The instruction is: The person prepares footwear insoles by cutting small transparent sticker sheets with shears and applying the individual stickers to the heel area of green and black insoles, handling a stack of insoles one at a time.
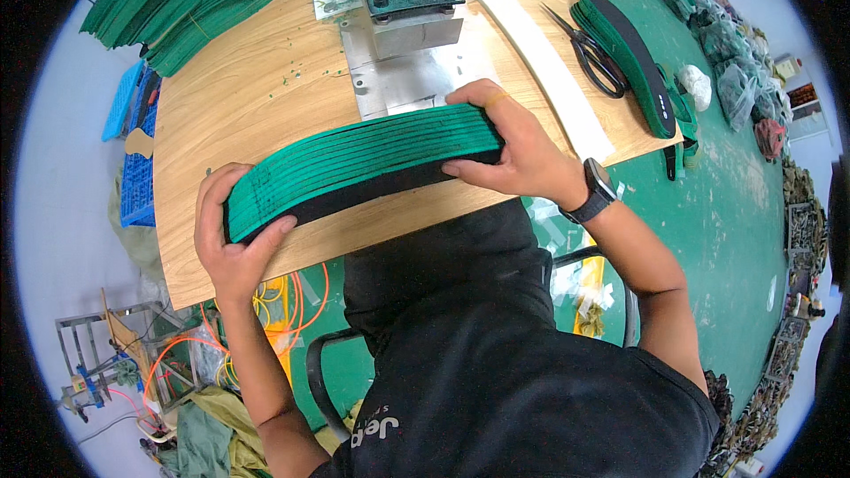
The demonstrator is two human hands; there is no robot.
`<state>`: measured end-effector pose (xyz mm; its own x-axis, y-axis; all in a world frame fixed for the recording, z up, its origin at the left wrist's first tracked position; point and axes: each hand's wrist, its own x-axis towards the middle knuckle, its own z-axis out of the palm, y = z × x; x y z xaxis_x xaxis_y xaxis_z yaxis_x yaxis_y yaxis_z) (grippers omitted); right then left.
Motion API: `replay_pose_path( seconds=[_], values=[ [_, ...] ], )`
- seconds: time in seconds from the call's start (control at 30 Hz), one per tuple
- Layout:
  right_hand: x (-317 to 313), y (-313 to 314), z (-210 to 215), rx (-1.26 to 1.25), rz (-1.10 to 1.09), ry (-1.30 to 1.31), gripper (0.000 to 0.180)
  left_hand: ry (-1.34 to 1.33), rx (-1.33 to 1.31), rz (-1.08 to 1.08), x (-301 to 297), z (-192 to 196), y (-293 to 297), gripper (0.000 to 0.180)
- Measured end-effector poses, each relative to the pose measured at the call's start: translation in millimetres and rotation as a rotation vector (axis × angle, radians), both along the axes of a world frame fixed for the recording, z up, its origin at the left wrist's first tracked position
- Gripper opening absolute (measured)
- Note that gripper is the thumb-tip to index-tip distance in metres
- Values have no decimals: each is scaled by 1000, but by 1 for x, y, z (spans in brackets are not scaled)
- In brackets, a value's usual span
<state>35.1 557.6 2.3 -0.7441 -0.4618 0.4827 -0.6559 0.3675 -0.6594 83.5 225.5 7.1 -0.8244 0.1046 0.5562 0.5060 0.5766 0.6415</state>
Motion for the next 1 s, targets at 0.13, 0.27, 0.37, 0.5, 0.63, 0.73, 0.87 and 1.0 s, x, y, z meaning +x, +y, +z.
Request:
replay_pose_path(
  seconds=[0.13, 0.27, 0.37, 0.5, 0.63, 0.73, 0.87, 1.0],
  values=[
    [4, 6, 2, 108, 5, 125, 54, 70, -61, 28, 2, 4, 2, 51],
    [12, 3, 15, 7, -74, -180, 48, -300, 259, 37, -1, 13, -5, 48],
    [9, -6, 32, 50, -109, -459, 40, -503, 268, 55, -10, 19, -12, 48],
    [-3, -12, 15, 130, -211, -233, 34, -357, 189, 87, -29, -7, -12, 45],
    [3, -5, -3, -148, -265, -51, 35, -361, 568, 45, -35, -24, -10, 60],
    [13, -9, -14, -243, -152, -299, 42, -365, 625, -36, -32, -24, -2, 69],
    [17, -10, -14, -229, -82, -228, 48, -393, 574, -55, -30, -24, -5, 67],
    [24, 10, 2, 121, -126, -71, 78, -363, 315, -135, -23, -23, -24, 64]
  ],
)
